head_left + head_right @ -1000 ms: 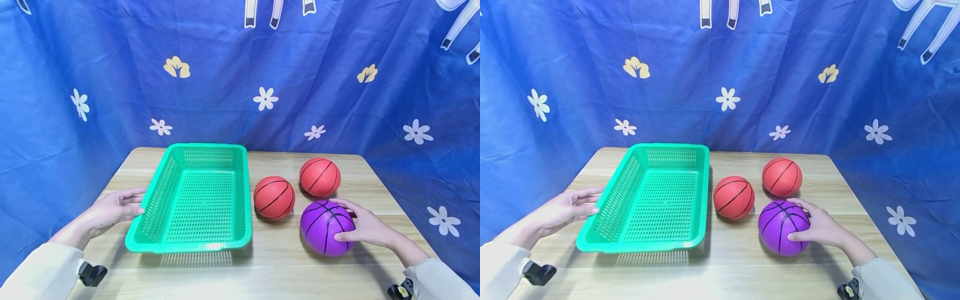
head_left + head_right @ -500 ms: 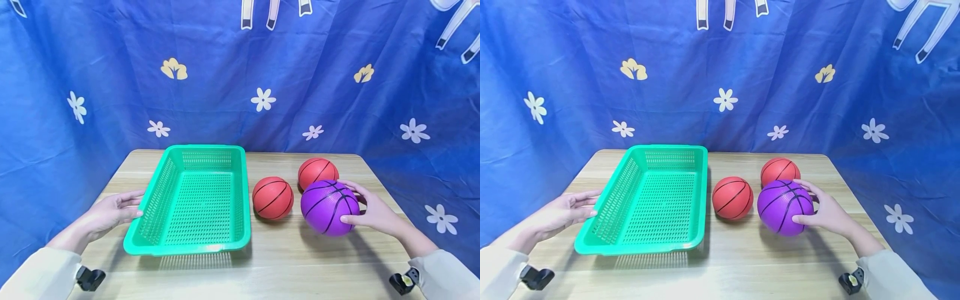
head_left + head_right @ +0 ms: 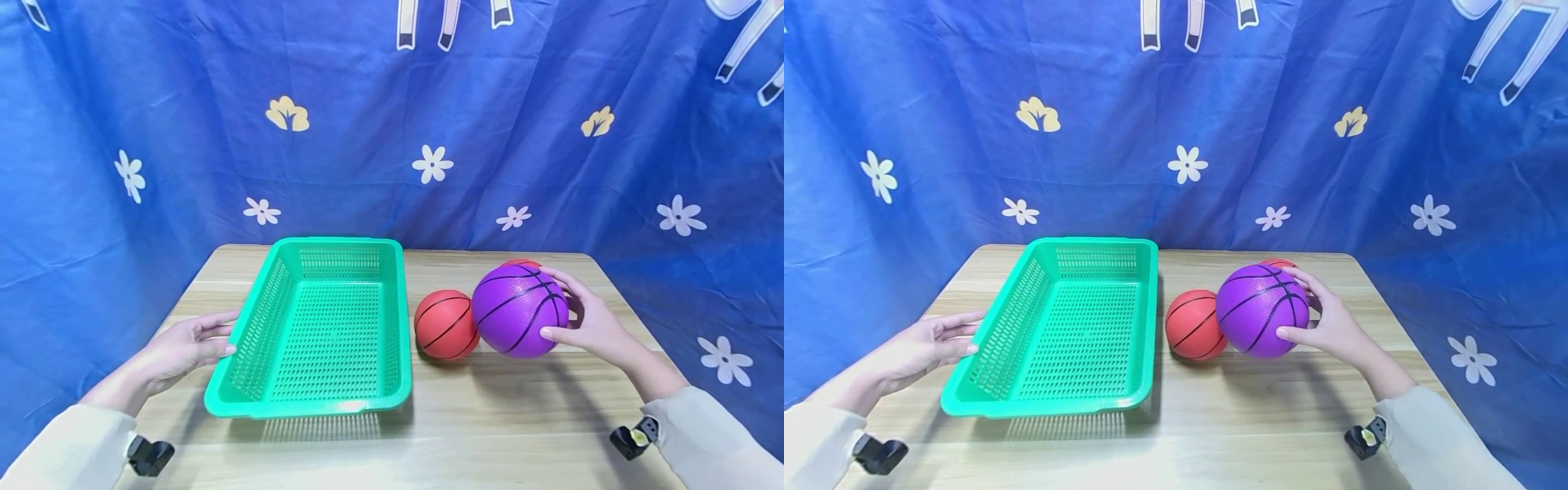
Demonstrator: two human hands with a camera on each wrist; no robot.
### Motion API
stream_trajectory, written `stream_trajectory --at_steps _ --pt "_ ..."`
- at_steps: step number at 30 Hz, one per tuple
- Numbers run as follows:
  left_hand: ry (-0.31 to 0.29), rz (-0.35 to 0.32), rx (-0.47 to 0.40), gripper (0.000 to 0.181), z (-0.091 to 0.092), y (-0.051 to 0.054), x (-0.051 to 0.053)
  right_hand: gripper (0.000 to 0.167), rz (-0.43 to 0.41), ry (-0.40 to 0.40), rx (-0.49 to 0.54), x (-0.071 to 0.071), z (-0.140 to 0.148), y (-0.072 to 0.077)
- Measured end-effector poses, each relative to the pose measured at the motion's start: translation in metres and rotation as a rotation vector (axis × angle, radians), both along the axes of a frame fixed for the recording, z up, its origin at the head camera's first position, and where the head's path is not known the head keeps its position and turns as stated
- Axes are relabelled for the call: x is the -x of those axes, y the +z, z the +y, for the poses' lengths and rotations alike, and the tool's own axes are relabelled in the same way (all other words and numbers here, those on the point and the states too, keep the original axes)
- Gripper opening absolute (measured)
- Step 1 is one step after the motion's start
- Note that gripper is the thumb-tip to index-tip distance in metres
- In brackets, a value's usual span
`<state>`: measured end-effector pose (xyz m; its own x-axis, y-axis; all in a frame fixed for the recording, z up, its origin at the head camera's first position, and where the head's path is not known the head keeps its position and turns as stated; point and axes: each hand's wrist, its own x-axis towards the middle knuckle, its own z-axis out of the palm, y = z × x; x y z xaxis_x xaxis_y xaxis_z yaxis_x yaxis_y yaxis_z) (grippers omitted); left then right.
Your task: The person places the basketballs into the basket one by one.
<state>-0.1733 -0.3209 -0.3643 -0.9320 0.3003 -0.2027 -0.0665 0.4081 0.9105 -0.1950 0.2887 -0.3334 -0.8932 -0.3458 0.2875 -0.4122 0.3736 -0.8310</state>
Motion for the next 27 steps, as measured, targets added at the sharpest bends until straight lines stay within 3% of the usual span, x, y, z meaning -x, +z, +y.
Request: stream_trajectory --at_steps 12,27 --pt "-0.001 0.01 -0.013 0.076 -0.002 -0.005 -0.003 0.084 0.005 0.099 0.132 0.021 -0.053 0.004" --pt "-0.001 0.036 -0.028 0.075 -0.002 -0.004 0.0 0.084 -0.061 0.151 0.152 0.041 -0.113 0.013"
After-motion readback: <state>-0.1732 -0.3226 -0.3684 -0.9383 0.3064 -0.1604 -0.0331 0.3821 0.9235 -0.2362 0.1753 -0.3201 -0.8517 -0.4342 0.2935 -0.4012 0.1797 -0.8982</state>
